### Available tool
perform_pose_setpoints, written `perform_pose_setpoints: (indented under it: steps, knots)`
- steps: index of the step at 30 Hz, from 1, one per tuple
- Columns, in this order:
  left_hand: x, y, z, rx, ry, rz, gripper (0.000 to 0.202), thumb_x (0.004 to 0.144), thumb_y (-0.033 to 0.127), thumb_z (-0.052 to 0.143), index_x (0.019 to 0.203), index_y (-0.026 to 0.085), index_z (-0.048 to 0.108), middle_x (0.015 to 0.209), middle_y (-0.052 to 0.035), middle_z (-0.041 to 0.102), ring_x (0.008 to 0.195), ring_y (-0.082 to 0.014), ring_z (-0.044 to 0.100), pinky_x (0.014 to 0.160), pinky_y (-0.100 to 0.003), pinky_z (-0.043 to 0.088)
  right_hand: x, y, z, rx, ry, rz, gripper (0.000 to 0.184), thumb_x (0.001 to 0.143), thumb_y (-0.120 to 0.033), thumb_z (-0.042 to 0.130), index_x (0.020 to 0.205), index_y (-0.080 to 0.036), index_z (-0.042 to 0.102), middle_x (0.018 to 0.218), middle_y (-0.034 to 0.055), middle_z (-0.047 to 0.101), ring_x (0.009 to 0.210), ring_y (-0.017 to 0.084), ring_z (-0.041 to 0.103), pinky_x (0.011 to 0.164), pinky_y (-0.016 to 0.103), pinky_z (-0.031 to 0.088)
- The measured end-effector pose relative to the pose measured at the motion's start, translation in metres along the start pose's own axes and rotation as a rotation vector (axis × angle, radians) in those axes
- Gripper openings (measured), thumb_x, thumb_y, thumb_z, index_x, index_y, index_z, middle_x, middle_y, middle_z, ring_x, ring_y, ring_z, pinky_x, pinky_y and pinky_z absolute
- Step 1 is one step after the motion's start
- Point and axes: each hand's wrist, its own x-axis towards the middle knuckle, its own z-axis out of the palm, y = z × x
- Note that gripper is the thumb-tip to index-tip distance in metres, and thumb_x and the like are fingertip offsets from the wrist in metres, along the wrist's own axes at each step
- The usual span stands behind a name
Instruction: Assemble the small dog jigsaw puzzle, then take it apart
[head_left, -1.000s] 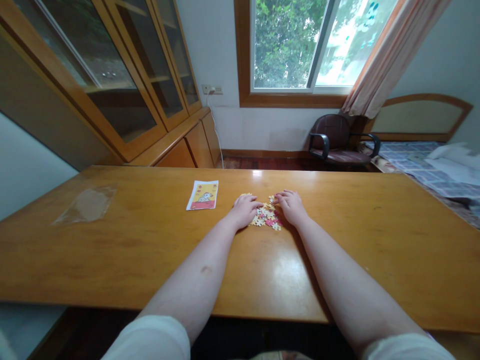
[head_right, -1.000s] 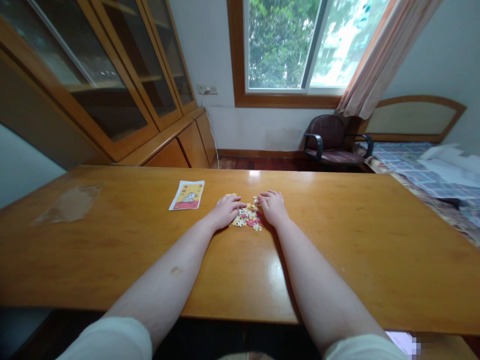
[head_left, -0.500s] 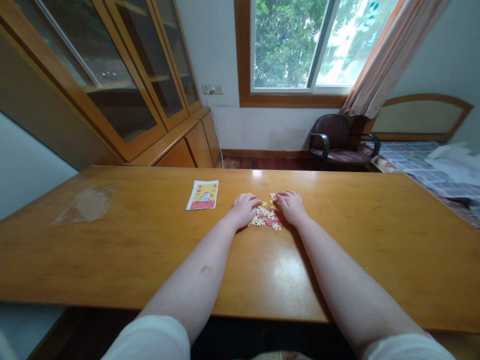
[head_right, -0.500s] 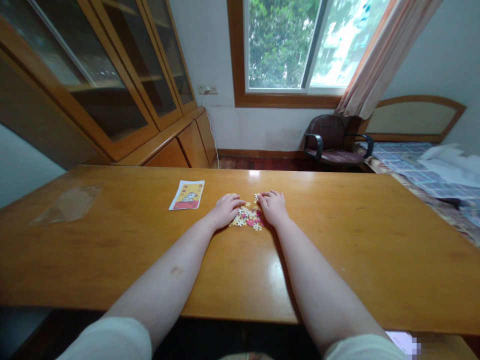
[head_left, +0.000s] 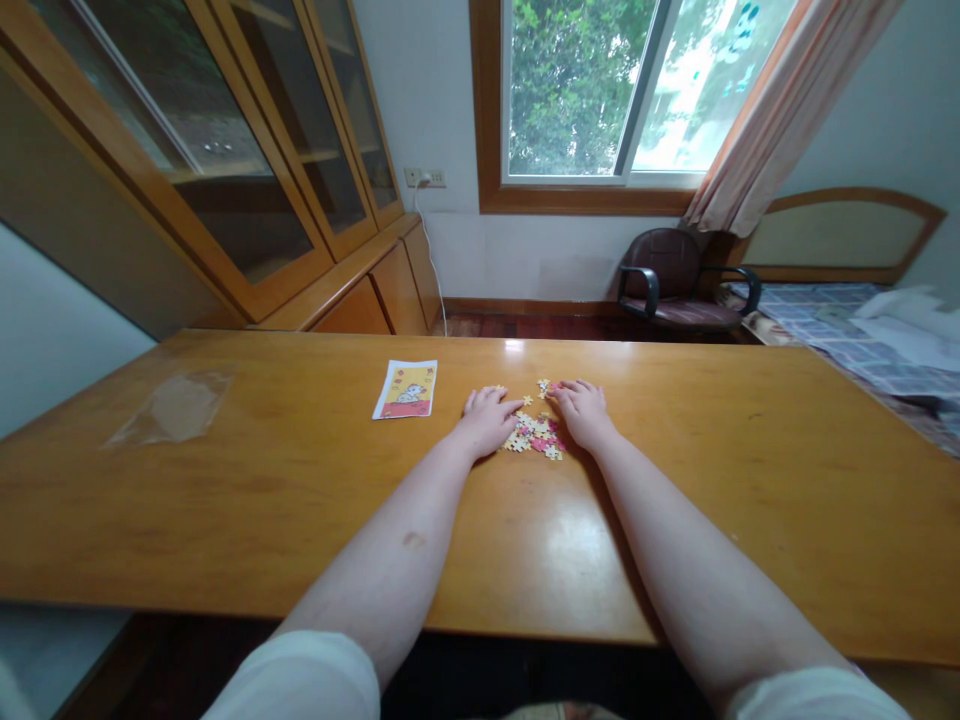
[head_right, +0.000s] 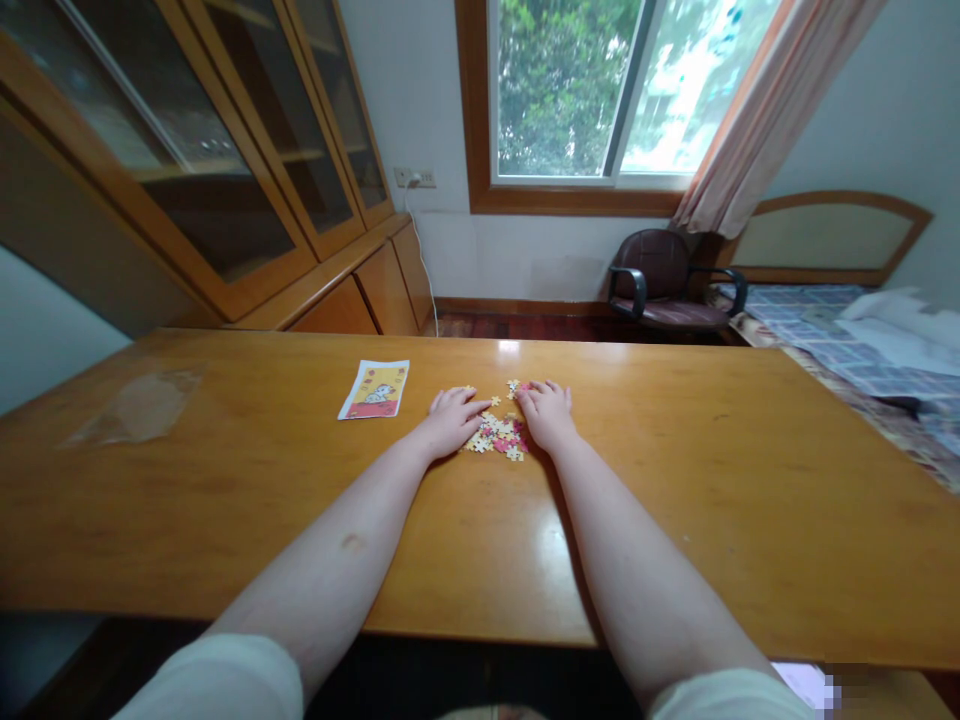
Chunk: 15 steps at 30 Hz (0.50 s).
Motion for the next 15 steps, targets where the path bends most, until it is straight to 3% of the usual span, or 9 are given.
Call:
perform_pose_setpoints:
  steps: [5,9,12,15]
  knots:
    - [-0.0007,0.0010,-0.0012,-0.013,-0.027,-0.016,0.045,0.094,0.044,0.041,0.136,0.035,0.055,0.151,-0.0059,0.041,0.142,-0.0311,0.028,0.117,-0.055,0.014,-0.0046,-0.0062,-0.0011,-0.013,-0.119,-0.146,0.048,0.101,-0.045,0.025,0.122,-0.036,0.067,0.150,0.0007,0.043,0.145,0.032,0.020,0.114,0.063,0.004]
    - [-0.0006,0.0005,-0.0018,-0.028,0.011,0.031,0.040,0.093,0.039,0.044,0.129,0.032,0.062,0.148,-0.0062,0.046,0.140,-0.0297,0.033,0.117,-0.054,0.018,-0.0050,-0.0069,-0.0009,-0.039,-0.105,-0.095,0.047,0.099,-0.049,0.030,0.122,-0.034,0.068,0.149,0.0030,0.045,0.144,0.036,0.020,0.113,0.066,0.003]
    - [0.0001,-0.0002,-0.0030,-0.034,0.040,0.104,0.035,0.091,0.030,0.047,0.115,0.031,0.071,0.139,-0.0045,0.055,0.135,-0.0273,0.039,0.116,-0.048,0.024,-0.0018,-0.0022,-0.0007,0.013,-0.013,-0.072,0.048,0.100,-0.044,0.030,0.104,-0.030,0.076,0.138,0.0035,0.057,0.139,0.033,0.030,0.113,0.063,0.008]
    - [0.0017,-0.0018,-0.0040,-0.044,0.082,0.128,0.034,0.086,0.021,0.048,0.106,0.027,0.075,0.124,-0.0039,0.066,0.123,-0.0240,0.050,0.111,-0.041,0.034,0.0011,0.0022,0.0002,0.082,0.014,-0.139,0.053,0.100,-0.041,0.031,0.078,-0.028,0.079,0.122,0.0017,0.067,0.134,0.029,0.039,0.115,0.059,0.008]
